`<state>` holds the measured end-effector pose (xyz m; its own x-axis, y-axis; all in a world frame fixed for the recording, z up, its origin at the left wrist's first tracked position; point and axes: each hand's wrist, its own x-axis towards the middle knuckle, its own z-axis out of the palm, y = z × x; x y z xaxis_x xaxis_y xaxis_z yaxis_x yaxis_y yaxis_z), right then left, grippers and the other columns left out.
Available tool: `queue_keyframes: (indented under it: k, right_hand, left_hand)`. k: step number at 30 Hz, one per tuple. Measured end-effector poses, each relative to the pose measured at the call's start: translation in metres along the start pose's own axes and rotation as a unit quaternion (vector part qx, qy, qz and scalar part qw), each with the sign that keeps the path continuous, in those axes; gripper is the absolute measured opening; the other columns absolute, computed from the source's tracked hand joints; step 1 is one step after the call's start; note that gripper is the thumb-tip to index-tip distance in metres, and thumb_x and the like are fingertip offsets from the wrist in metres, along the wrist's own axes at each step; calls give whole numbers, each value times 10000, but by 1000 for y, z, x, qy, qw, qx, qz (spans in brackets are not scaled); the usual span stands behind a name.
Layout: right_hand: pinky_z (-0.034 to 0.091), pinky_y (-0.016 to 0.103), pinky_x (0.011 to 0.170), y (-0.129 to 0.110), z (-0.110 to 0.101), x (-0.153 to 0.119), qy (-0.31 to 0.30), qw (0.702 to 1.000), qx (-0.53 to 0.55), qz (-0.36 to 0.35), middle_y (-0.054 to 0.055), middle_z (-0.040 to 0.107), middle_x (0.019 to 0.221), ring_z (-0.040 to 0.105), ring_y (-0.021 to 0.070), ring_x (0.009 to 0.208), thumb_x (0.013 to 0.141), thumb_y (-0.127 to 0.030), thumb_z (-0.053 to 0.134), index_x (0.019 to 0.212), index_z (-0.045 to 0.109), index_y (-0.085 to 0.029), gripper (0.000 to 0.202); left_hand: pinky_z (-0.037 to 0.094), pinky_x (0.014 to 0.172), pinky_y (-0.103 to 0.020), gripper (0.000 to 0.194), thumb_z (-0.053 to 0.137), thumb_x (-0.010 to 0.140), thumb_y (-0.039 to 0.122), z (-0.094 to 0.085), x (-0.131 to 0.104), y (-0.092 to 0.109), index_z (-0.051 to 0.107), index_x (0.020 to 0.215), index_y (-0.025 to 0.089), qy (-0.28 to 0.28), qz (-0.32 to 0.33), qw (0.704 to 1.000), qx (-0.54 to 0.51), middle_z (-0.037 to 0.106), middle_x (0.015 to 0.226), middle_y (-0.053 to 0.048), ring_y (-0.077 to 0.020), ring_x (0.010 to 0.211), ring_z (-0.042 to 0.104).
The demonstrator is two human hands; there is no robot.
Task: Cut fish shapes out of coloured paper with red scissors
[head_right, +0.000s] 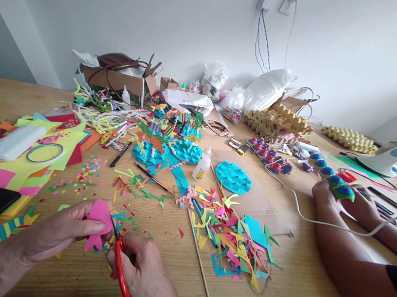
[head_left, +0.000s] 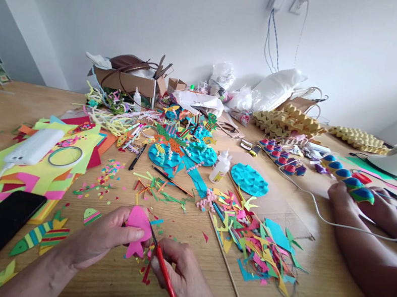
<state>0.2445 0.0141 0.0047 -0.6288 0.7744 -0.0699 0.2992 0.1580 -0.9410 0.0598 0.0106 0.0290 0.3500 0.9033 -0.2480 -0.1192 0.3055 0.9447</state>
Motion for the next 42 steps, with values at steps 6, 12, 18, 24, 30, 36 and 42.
queue_keyframes:
  k: [6, 12, 18, 24, 30, 36, 42]
  right_hand:
    - [226, 180, 445, 1, 0, 1, 4, 1000, 11, -13, -69, 345, 528, 302, 66, 491, 852, -244, 452, 576, 376, -175, 294]
    - [229, 179, 436, 4, 1, 1, 11, 999, 29, -21, -61, 373, 526, 315, 64, 485, 879, -343, 432, 562, 393, -168, 364]
    - [248, 178, 443, 7, 1, 1, 6, 999, 33, -7, -56, 413, 533, 345, 66, 488, 864, -441, 462, 571, 429, -160, 408]
    - [256, 170, 459, 7, 1, 1, -2, 1000, 23, -10, -66, 391, 530, 346, 66, 494, 868, -285, 461, 577, 412, -168, 318]
    - [238, 166, 444, 7, 1, 0, -15, 999, 46, -1, -73, 362, 525, 319, 64, 487, 845, -194, 462, 581, 397, -172, 272]
    - [229, 171, 441, 10, 1, 1, -10, 999, 50, -2, -72, 334, 521, 301, 66, 488, 846, -205, 470, 572, 404, -169, 285]
    - [221, 172, 433, 13, 1, 2, -7, 998, 61, -22, -70, 332, 518, 299, 64, 479, 853, -269, 493, 568, 397, -169, 317]
  left_hand:
    - [368, 569, -222, 124, 603, 738, 258, 2, 3, 1, 608, 657, 163, -10, -2, 1000, 4, 561, 621, 12, -127, 600, 473]
    - [358, 549, -219, 121, 601, 731, 256, 2, 4, 1, 607, 649, 167, -8, -4, 1000, 6, 550, 601, 21, -122, 579, 458]
    - [367, 554, -223, 125, 596, 731, 261, 1, 3, 0, 610, 648, 168, -9, -11, 1000, 22, 551, 609, 13, -127, 582, 467]
    - [376, 608, -241, 104, 580, 743, 253, -2, 3, -2, 612, 704, 161, -10, -8, 999, 34, 559, 646, 2, -141, 633, 470]
    - [374, 604, -249, 121, 584, 740, 272, 0, 3, -1, 618, 721, 157, -13, -11, 999, 41, 558, 639, 6, -145, 627, 481]
    - [370, 570, -240, 136, 596, 725, 291, 1, 3, -1, 615, 730, 157, -14, -9, 999, 38, 541, 645, 9, -142, 618, 469]
    - [358, 525, -218, 139, 596, 724, 291, -3, 5, -7, 570, 674, 163, -23, -10, 999, 30, 485, 622, 30, -117, 575, 421]
